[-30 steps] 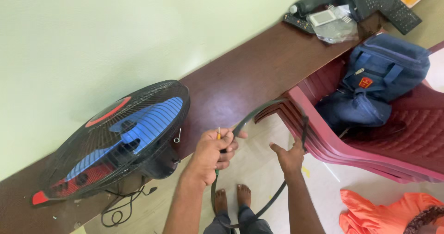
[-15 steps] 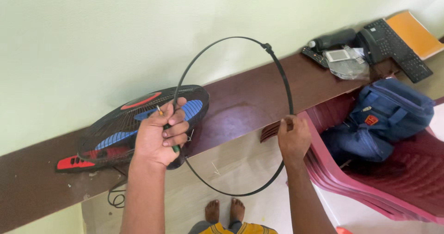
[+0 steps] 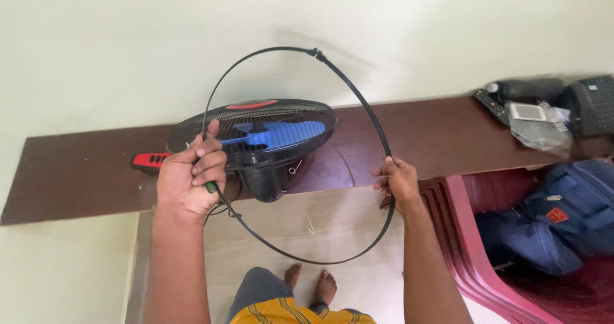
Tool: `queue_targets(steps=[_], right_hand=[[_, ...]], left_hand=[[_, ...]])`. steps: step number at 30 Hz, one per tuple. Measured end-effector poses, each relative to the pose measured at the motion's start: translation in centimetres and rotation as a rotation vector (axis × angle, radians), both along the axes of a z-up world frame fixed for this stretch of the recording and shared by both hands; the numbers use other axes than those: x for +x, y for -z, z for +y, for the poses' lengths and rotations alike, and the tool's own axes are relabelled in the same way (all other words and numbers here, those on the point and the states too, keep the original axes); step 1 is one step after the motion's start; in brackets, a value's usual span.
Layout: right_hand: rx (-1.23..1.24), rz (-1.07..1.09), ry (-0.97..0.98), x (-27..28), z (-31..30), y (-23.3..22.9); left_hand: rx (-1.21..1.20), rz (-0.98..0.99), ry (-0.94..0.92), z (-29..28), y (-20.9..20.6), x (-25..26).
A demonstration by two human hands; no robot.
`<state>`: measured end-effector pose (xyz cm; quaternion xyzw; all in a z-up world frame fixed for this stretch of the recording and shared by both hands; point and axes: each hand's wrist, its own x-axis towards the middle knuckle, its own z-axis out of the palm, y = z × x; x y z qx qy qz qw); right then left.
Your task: The person reassembles an electric fan by first securing the blue fan blades to the motor hub, then attaching the front wire cage, and finally fitting the rear wire cage to complete the assembly.
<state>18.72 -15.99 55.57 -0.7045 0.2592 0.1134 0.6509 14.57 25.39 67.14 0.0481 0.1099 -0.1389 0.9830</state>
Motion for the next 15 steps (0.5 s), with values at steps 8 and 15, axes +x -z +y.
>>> queue_targets(steps=[8, 15], right_hand=[[0.355, -0.074, 0.035, 2.8, 4.3, -3.6], [0.267, -0.085, 0.139, 5.3, 9.4, -4.9]], left_hand=[[0.428, 0.314, -0.306, 6.5, 0.9, -1.8], [1.115, 0.374, -0.3, 9.8, 2.6, 1.6]])
